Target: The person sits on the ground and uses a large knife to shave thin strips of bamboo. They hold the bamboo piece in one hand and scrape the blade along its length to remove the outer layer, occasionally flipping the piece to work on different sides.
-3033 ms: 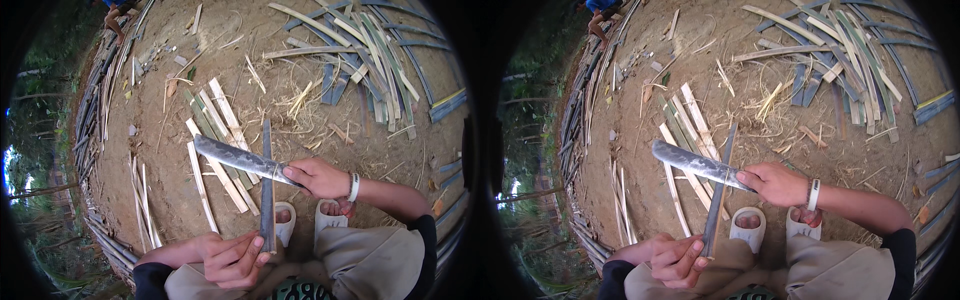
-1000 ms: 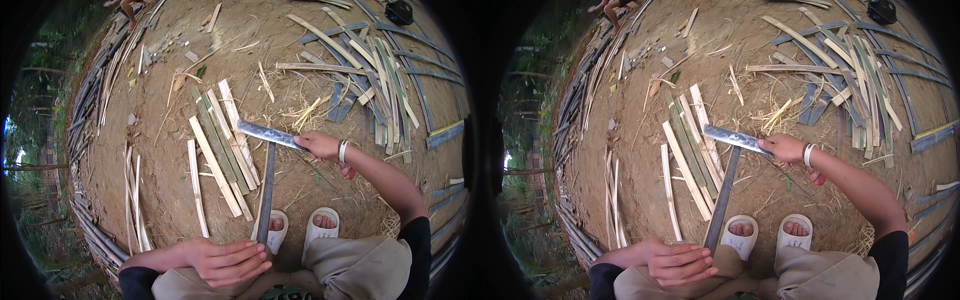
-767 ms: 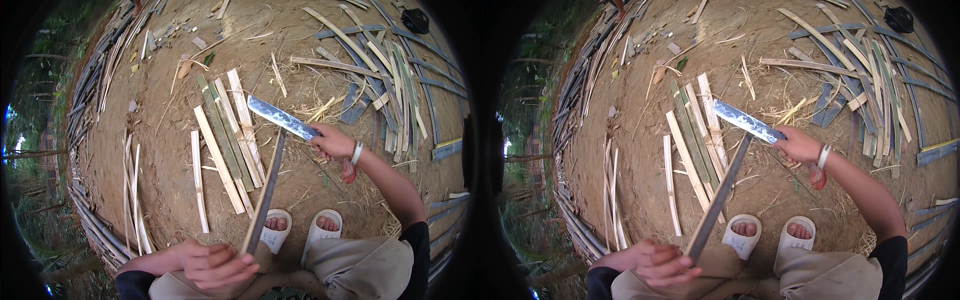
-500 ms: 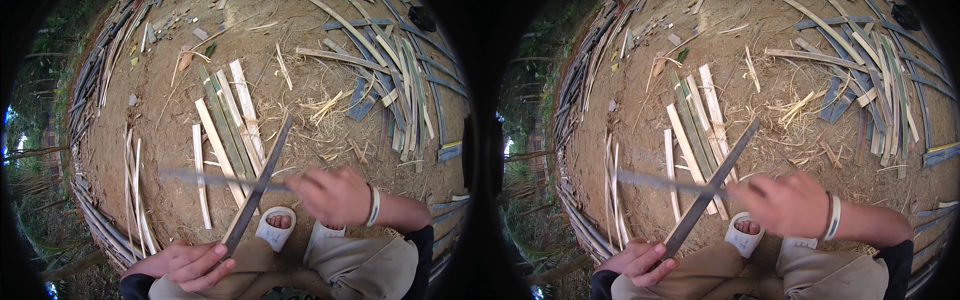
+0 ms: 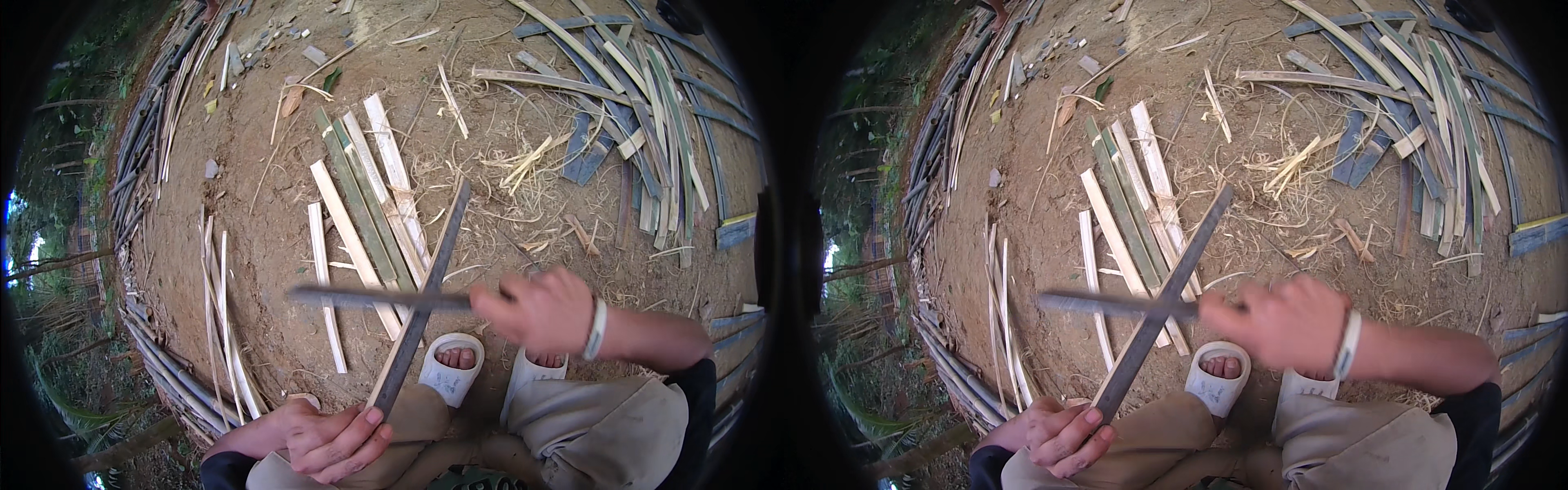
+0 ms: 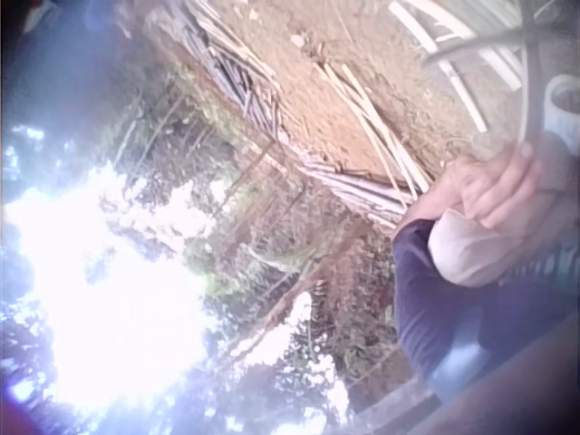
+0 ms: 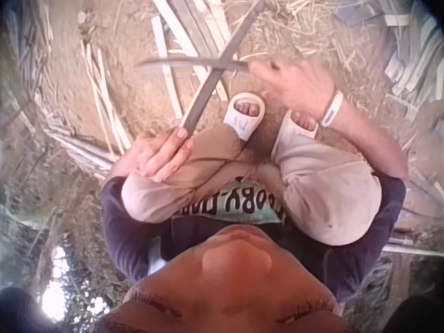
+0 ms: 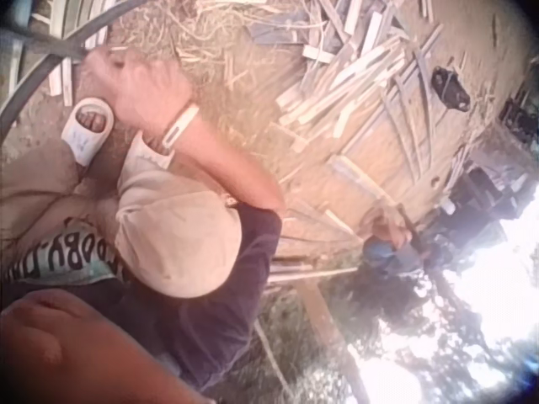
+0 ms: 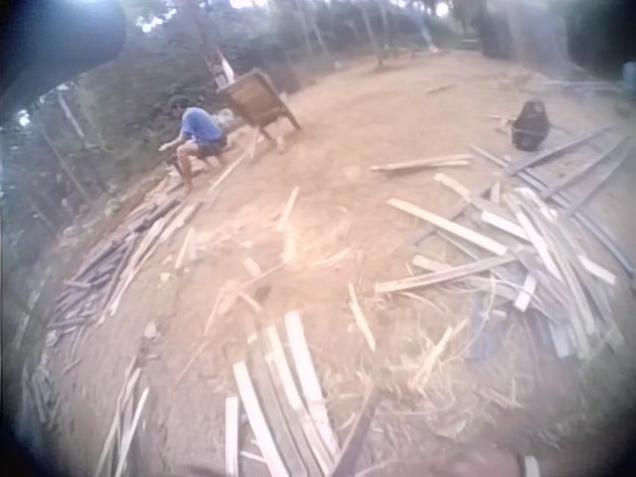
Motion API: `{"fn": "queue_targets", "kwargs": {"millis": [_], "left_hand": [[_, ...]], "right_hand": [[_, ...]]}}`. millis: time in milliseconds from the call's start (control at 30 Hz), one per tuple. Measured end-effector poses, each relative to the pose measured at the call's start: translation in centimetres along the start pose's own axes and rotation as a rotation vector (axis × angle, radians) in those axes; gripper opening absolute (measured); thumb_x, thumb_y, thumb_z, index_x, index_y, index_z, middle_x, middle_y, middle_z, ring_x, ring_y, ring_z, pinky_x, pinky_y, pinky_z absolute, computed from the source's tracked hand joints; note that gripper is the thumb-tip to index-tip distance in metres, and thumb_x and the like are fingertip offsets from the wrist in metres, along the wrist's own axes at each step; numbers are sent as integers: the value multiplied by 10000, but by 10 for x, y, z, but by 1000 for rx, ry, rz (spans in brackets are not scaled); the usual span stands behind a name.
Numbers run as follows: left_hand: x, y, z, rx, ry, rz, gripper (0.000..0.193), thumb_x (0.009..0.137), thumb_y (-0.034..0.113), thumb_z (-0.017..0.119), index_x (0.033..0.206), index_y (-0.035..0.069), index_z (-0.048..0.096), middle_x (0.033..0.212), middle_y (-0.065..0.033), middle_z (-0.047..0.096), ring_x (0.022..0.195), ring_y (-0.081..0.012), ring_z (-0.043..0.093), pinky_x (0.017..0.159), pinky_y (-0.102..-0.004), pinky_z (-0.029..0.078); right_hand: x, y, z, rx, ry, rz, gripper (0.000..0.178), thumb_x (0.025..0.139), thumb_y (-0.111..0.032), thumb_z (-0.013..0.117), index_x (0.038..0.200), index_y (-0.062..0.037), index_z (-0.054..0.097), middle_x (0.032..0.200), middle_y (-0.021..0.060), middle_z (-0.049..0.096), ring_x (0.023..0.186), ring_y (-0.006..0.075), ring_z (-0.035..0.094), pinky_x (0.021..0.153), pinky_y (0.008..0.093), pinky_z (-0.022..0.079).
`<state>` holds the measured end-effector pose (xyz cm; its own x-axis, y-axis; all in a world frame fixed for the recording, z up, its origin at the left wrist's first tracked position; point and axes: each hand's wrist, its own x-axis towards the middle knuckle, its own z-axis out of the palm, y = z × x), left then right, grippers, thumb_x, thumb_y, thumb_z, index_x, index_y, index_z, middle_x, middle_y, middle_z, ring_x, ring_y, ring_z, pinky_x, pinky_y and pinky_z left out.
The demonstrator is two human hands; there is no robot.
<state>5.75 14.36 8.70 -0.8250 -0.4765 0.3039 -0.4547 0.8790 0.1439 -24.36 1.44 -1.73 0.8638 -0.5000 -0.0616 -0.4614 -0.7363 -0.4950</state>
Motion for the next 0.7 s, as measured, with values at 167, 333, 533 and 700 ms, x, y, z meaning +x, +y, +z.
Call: {"fn": "queue_targets", "kwargs": {"millis": [167, 333, 533, 700], "left_hand": [[11, 9, -10, -26, -46, -94, 265, 710, 2, 682, 975, 0, 693, 1098, -238, 659, 852, -280, 681, 505, -300, 467], [15, 6, -23, -22, -188, -76, 256, 727, 1, 670, 981, 6, 705, 1099, -224, 677, 888, -275, 689, 539, -303, 459], [-1, 4, -17, 71, -204, -60, 234, 845, 46, 708, 1074, 38, 657, 1052, -160, 642, 781, -167, 629, 556, -261, 500], [17, 3, -33, -42, -375, -117, 367, 870, 88, 685, 1206, -12, 578, 1126, -180, 609, 894, -254, 628, 690, -341, 543]], "right_hand": [[7, 24, 12, -7, -1, 120, 175, 939, -166, 482, 1107, -131, 445, 673, 120, 596, 509, 309, 643, 407, 435, 501], [13, 54, 39, -2, -51, 233, 182, 928, -155, 478, 1105, -127, 445, 692, 138, 617, 596, 352, 669, 518, 474, 535], [15, 73, 40, 29, -182, 337, 262, 912, -201, 515, 1155, -135, 444, 700, 157, 624, 661, 371, 668, 616, 507, 534], [14, 121, 55, 54, -185, 516, 278, 899, -196, 522, 1157, -125, 449, 726, 188, 630, 713, 402, 665, 665, 522, 526]]}}
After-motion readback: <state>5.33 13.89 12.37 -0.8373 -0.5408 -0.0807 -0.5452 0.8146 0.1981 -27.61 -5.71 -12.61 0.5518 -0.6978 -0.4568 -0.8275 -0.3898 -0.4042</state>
